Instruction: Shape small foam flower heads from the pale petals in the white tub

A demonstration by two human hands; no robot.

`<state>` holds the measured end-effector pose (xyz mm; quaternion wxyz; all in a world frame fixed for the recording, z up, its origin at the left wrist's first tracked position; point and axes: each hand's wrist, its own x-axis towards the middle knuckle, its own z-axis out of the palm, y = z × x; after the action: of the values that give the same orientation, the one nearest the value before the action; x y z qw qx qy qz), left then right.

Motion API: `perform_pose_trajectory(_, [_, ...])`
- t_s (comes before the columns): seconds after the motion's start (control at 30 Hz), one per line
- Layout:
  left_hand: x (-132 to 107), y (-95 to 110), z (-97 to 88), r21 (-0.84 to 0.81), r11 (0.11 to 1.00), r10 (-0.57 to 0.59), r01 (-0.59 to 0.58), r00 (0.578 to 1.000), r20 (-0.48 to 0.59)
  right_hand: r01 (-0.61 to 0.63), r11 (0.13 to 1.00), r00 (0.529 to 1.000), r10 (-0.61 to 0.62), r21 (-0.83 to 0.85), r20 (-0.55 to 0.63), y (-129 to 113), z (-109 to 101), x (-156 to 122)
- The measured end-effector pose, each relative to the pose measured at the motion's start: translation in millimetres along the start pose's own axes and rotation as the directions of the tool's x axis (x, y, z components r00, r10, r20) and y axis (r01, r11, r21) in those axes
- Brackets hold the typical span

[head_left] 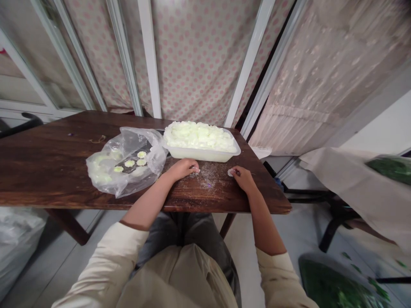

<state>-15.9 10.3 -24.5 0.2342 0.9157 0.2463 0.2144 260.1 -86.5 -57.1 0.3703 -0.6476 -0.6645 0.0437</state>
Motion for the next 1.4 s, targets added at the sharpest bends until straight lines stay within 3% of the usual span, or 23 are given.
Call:
perform_pose_trajectory(0.13, [0.3,-1.7,2.3,-0.027,0.994,0.110,-0.109,0.994,0.027,-0.003,1.000,1.000,0.003,0.004,0.005,-2.0,-1.8,-0.4])
perform_pose_trajectory(0.23, [1.1,-5.1,5.7,0.038,0.998,0.042,-0.046,0.995,0.094,-0.005,1.000,1.000,0.005,0.003,0.011,-3.3,-2.6,-0.6])
perform_pose_trajectory(0.4, [1.0,-3.7,6.1,0.149,0.989,-0.006,0.006,1.000,-0.003,-0.012,1.000,1.000,0.012,0.015,0.003,-2.9,-2.6,-0.7])
perform_pose_trajectory(0.53, [0.9,-2.6,5.6,0.108,0.994,-0.017,0.008,0.996,0.084,-0.010,1.000,1.000,0.010,0.005,0.016,-2.9,-2.8,-0.8])
perform_pose_trajectory(0.67, [0.9,-3.1,5.6,0.164,0.985,-0.056,0.057,0.998,-0.010,-0.011,1.000,1.000,0.011,0.004,0.011,-3.0,-3.1,-1.0])
perform_pose_trajectory(0.73, [0.2,-2.0,5.2,0.108,0.991,-0.075,0.073,0.997,0.014,-0.013,1.000,1.000,0.013,0.001,0.012,-3.2,-3.3,-1.1])
perform_pose_trajectory(0.83, [-0.7,0.3,4.3,-0.010,0.998,-0.066,0.068,0.988,0.143,-0.007,1.000,1.000,0.007,0.005,0.020,-3.5,-3.5,-1.1])
perform_pose_trajectory(1.03, [-0.7,-0.6,3.1,0.027,0.993,-0.114,0.113,0.993,0.039,-0.015,1.000,1.000,0.015,0.013,0.018,-3.0,-2.9,-1.0])
perform_pose_trajectory(1.17, [-0.9,-1.4,4.3,-0.085,0.993,-0.063,0.079,0.982,0.177,-0.012,1.000,1.000,0.012,0.010,0.024,-3.7,-3.4,-1.0])
perform_pose_trajectory(1.23, [-1.0,-2.1,3.9,0.014,0.997,-0.083,0.082,0.986,0.146,-0.016,1.000,0.999,0.016,0.005,0.027,-4.4,-3.9,-1.0])
perform_pose_trajectory(1.3, [-1.0,-2.6,2.9,0.126,0.986,-0.117,0.111,0.993,0.036,-0.017,1.000,0.999,0.017,0.002,0.030,-4.8,-4.3,-1.0])
perform_pose_trajectory(1.37, [-1.0,-2.5,2.3,0.120,0.985,-0.127,0.126,0.992,-0.006,-0.013,1.000,1.000,0.013,0.001,0.023,-4.8,-4.4,-1.1])
perform_pose_trajectory(1.4, [-1.0,-2.2,2.3,0.074,0.990,-0.118,0.116,0.993,0.028,-0.010,1.000,1.000,0.010,0.002,0.019,-4.6,-4.3,-1.2])
